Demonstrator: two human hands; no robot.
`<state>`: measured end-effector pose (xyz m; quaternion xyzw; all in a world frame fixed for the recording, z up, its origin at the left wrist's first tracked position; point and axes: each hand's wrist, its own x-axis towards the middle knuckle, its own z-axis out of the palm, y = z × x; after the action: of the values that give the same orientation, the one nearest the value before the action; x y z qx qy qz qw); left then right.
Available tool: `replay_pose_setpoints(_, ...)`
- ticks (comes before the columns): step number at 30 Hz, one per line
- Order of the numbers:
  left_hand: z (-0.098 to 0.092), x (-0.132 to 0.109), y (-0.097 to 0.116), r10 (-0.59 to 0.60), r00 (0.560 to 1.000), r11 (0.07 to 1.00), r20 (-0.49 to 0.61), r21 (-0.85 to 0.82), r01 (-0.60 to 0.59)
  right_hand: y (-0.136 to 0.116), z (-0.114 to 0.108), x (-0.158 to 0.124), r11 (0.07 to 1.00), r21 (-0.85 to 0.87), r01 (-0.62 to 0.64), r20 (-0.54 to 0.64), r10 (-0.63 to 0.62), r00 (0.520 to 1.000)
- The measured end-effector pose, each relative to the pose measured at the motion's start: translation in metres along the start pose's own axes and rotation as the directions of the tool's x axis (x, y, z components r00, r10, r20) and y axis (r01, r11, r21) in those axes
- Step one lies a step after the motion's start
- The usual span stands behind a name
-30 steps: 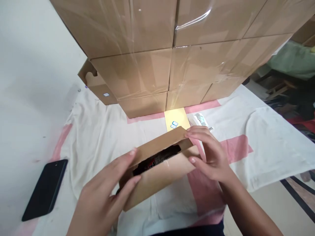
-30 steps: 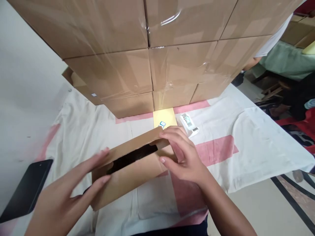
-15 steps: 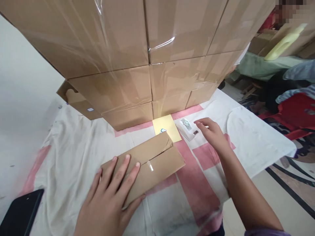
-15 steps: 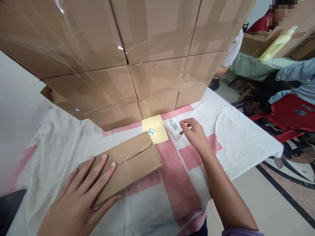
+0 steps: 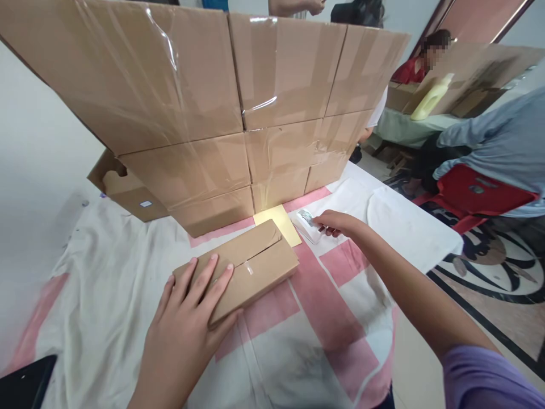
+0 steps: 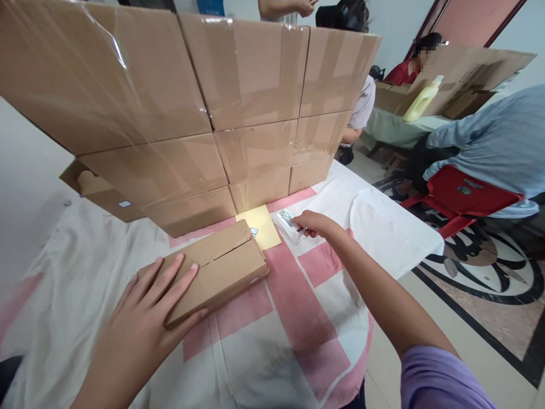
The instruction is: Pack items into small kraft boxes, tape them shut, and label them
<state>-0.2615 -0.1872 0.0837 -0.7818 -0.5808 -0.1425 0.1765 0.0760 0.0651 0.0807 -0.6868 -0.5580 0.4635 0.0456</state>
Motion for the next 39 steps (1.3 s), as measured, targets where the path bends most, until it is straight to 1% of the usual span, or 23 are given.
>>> replay_pose_setpoints(4, 0.002, 0.0, 0.001, -0.02, 1.0, 1.0, -0.011, -0.022, 0.019, -0.004, 0.005, -0.011, 0.998, 0.067, 0.017, -0.019, -0.016, 1.0)
replay_pose_setpoints(8, -0.001, -0.001, 0.002, -0.037, 0.999, 0.999, 0.003, -0.001, 0.037, 0.002, 0.006, -0.02, 0.975, 0.205, 0.08, -0.041, -0.073, 0.996)
replay_pose_setpoints(13, -0.006, 0.007, 0.016, -0.115, 0.991, 0.991, 0.073, 0.075, 0.11, 0.017, 0.006, -0.026, 0.918, 0.356, 0.174, -0.058, -0.164, 0.985)
replay_pose_setpoints(17, -0.003, 0.013, 0.027, -0.171, 0.984, 0.982, 0.059, 0.094, 0.165, 0.033, 0.009, -0.029, 0.862, 0.448, 0.24, -0.069, -0.234, 0.97)
replay_pose_setpoints(21, 0.003, 0.006, 0.028, -0.169, 0.983, 0.982, 0.067, 0.091, 0.163, 0.048, 0.012, -0.029, 0.806, 0.522, 0.279, -0.055, -0.295, 0.954)
replay_pose_setpoints(25, 0.006, 0.0, 0.022, -0.154, 0.985, 0.984, 0.074, 0.103, 0.146, 0.059, 0.014, -0.024, 0.761, 0.574, 0.301, -0.059, -0.328, 0.943)
replay_pose_setpoints(30, 0.006, 0.007, 0.016, -0.134, 0.986, 0.986, 0.101, 0.112, 0.123, 0.065, 0.017, -0.022, 0.72, 0.613, 0.325, -0.087, -0.347, 0.934)
replay_pose_setpoints(33, 0.006, 0.007, 0.016, -0.119, 0.988, 0.99, 0.1, 0.087, 0.11, 0.067, 0.02, -0.025, 0.714, 0.613, 0.337, -0.106, -0.349, 0.931)
replay_pose_setpoints(39, 0.009, -0.001, 0.02, -0.154, 0.986, 0.987, 0.063, 0.045, 0.151, 0.065, 0.024, -0.027, 0.705, 0.616, 0.352, -0.137, -0.344, 0.929)
